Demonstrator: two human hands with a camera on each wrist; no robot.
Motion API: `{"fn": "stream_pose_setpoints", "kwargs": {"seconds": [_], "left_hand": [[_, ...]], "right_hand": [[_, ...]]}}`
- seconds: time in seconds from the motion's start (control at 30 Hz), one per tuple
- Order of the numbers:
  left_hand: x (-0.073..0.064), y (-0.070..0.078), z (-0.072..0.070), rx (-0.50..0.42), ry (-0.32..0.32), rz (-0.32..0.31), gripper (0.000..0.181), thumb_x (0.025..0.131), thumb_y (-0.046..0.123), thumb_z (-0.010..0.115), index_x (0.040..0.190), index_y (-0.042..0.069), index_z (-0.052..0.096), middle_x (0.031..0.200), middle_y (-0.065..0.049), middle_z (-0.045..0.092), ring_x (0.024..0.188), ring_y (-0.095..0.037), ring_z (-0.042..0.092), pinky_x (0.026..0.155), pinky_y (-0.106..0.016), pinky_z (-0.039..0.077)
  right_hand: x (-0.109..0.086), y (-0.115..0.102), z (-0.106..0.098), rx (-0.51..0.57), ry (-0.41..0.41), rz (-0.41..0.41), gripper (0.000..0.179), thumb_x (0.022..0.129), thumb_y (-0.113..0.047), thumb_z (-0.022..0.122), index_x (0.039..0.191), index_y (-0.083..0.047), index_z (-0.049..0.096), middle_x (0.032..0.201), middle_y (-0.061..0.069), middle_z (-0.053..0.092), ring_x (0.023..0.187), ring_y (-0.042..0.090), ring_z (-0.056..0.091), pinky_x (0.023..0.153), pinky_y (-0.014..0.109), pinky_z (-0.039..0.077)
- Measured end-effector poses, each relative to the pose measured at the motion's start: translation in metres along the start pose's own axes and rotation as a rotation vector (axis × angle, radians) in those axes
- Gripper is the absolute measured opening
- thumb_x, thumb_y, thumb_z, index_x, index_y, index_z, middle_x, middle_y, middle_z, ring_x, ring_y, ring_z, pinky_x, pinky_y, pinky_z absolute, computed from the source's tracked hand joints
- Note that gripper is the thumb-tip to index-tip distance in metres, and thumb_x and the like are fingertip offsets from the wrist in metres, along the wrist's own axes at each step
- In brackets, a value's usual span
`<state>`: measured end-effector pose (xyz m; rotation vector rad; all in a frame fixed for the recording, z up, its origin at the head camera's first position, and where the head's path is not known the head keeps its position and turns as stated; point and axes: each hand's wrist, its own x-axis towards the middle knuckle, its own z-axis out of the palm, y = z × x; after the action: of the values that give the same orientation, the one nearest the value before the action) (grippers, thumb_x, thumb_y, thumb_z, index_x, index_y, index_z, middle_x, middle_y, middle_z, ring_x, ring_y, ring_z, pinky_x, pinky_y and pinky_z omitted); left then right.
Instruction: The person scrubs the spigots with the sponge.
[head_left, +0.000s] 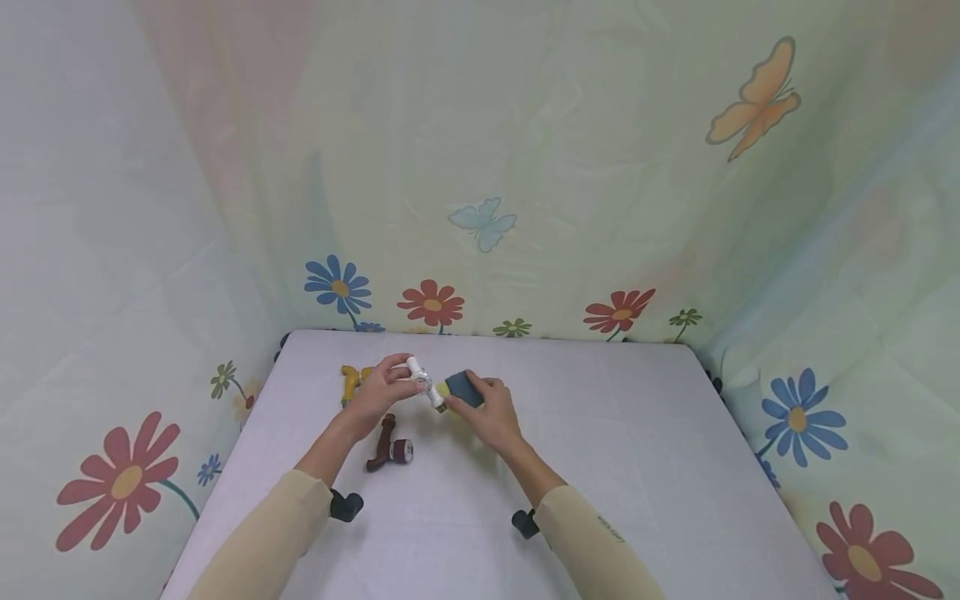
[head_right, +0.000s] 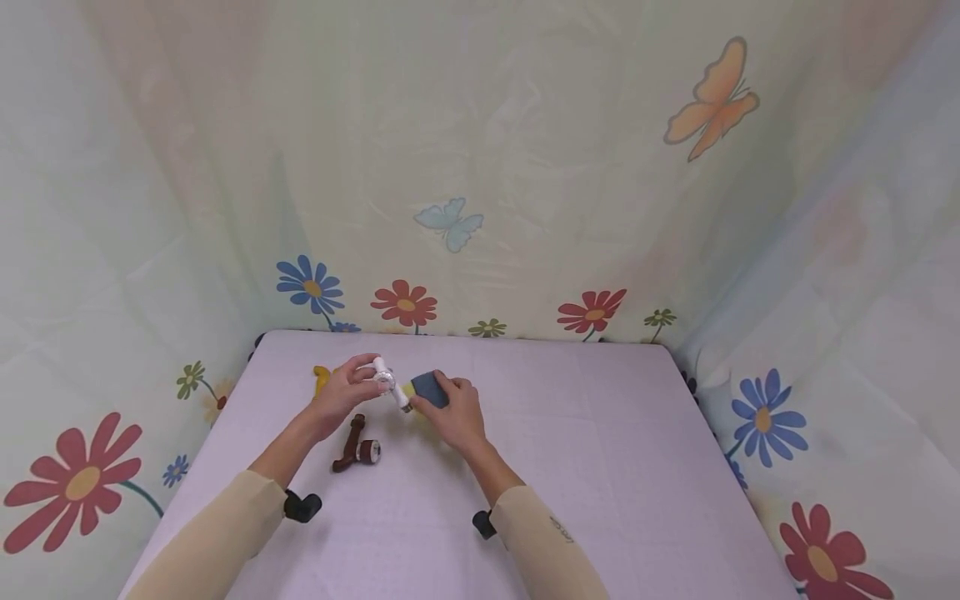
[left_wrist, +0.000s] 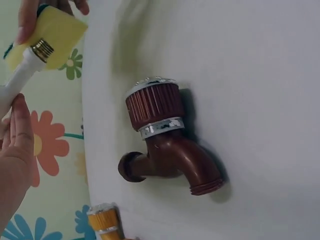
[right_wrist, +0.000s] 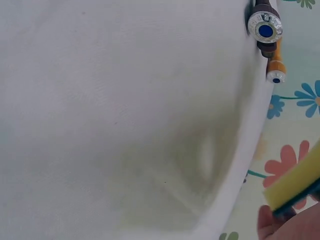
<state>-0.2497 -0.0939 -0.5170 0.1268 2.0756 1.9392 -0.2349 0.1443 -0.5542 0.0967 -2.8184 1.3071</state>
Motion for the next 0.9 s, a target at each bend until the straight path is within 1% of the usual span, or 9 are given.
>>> {"fn": "stream_pose_setpoints", "kwargs": {"seconds": [0.13,0.23,0.3,0.4,0.5,0.6,0.67,0.8,0.9], "left_hand": [[0.001,0.006,0.001,-0.072,0.045,0.010,0.075,0.096,0.026,0.075,0.156,0.009,0.035,0.153,-0.016,0.052,0.138,-0.032,0.055,0.120,-0.052,0.041],[0.002,0.010,0.003,-0.137,0.072,0.008,0.073,0.098,0.022,0.072,0.156,0.005,0.032,0.151,-0.019,0.051,0.136,-0.030,0.057,0.117,-0.044,0.046],[0.003,0.012,0.004,-0.167,0.083,0.002,0.072,0.099,0.021,0.071,0.156,0.004,0.031,0.149,-0.019,0.051,0.133,-0.029,0.058,0.116,-0.043,0.047],[0.003,0.013,0.007,-0.212,0.087,-0.009,0.072,0.099,0.021,0.071,0.155,0.004,0.031,0.145,-0.019,0.052,0.129,-0.029,0.060,0.117,-0.045,0.046],[0.003,0.012,0.011,-0.250,0.086,-0.018,0.073,0.097,0.024,0.073,0.154,0.006,0.031,0.140,-0.016,0.055,0.123,-0.028,0.062,0.119,-0.050,0.043],[0.005,0.010,0.012,-0.279,0.084,-0.014,0.075,0.096,0.024,0.074,0.155,0.009,0.031,0.136,-0.014,0.056,0.116,-0.024,0.064,0.120,-0.054,0.040],[0.006,0.008,0.012,-0.277,0.081,-0.014,0.074,0.095,0.023,0.074,0.155,0.010,0.032,0.135,-0.014,0.056,0.114,-0.022,0.065,0.120,-0.053,0.040],[0.007,0.004,0.011,-0.217,0.070,-0.024,0.074,0.094,0.022,0.077,0.154,0.009,0.034,0.139,-0.015,0.053,0.119,-0.020,0.061,0.119,-0.046,0.043],[0.006,0.002,0.011,-0.158,0.062,-0.025,0.077,0.092,0.022,0.079,0.154,0.010,0.033,0.145,-0.015,0.050,0.127,-0.024,0.058,0.119,-0.044,0.044]], "right_hand": [[-0.001,-0.004,-0.001,0.080,0.117,-0.119,0.078,0.087,-0.053,0.080,0.154,-0.025,0.051,0.150,0.014,0.046,0.134,0.032,0.047,0.105,0.051,0.050],[-0.003,-0.009,0.000,0.056,0.166,-0.255,0.081,0.083,-0.047,0.086,0.153,-0.025,0.052,0.153,0.013,0.043,0.139,0.032,0.043,0.110,0.051,0.050],[-0.005,-0.012,0.001,-0.013,0.191,-0.370,0.083,0.080,-0.045,0.090,0.152,-0.024,0.054,0.154,0.014,0.042,0.140,0.034,0.043,0.109,0.052,0.050],[-0.008,-0.016,0.003,-0.171,0.233,-0.533,0.085,0.077,-0.045,0.092,0.151,-0.022,0.056,0.153,0.016,0.042,0.138,0.035,0.042,0.110,0.053,0.048],[-0.010,-0.020,0.003,-0.324,0.275,-0.623,0.086,0.077,-0.048,0.091,0.151,-0.023,0.055,0.153,0.016,0.041,0.137,0.034,0.041,0.109,0.054,0.045],[-0.012,-0.023,0.004,-0.422,0.285,-0.642,0.086,0.078,-0.052,0.089,0.152,-0.023,0.054,0.153,0.015,0.040,0.137,0.032,0.039,0.111,0.053,0.042],[-0.012,-0.024,0.003,-0.454,0.281,-0.637,0.085,0.079,-0.053,0.088,0.151,-0.023,0.055,0.153,0.015,0.040,0.137,0.032,0.039,0.111,0.052,0.041],[-0.012,-0.026,0.002,-0.517,0.248,-0.585,0.084,0.079,-0.053,0.088,0.151,-0.024,0.056,0.153,0.015,0.041,0.137,0.032,0.039,0.112,0.051,0.041],[-0.012,-0.027,0.002,-0.561,0.212,-0.542,0.084,0.079,-0.054,0.088,0.152,-0.026,0.054,0.153,0.014,0.041,0.138,0.032,0.038,0.112,0.051,0.040]]}}
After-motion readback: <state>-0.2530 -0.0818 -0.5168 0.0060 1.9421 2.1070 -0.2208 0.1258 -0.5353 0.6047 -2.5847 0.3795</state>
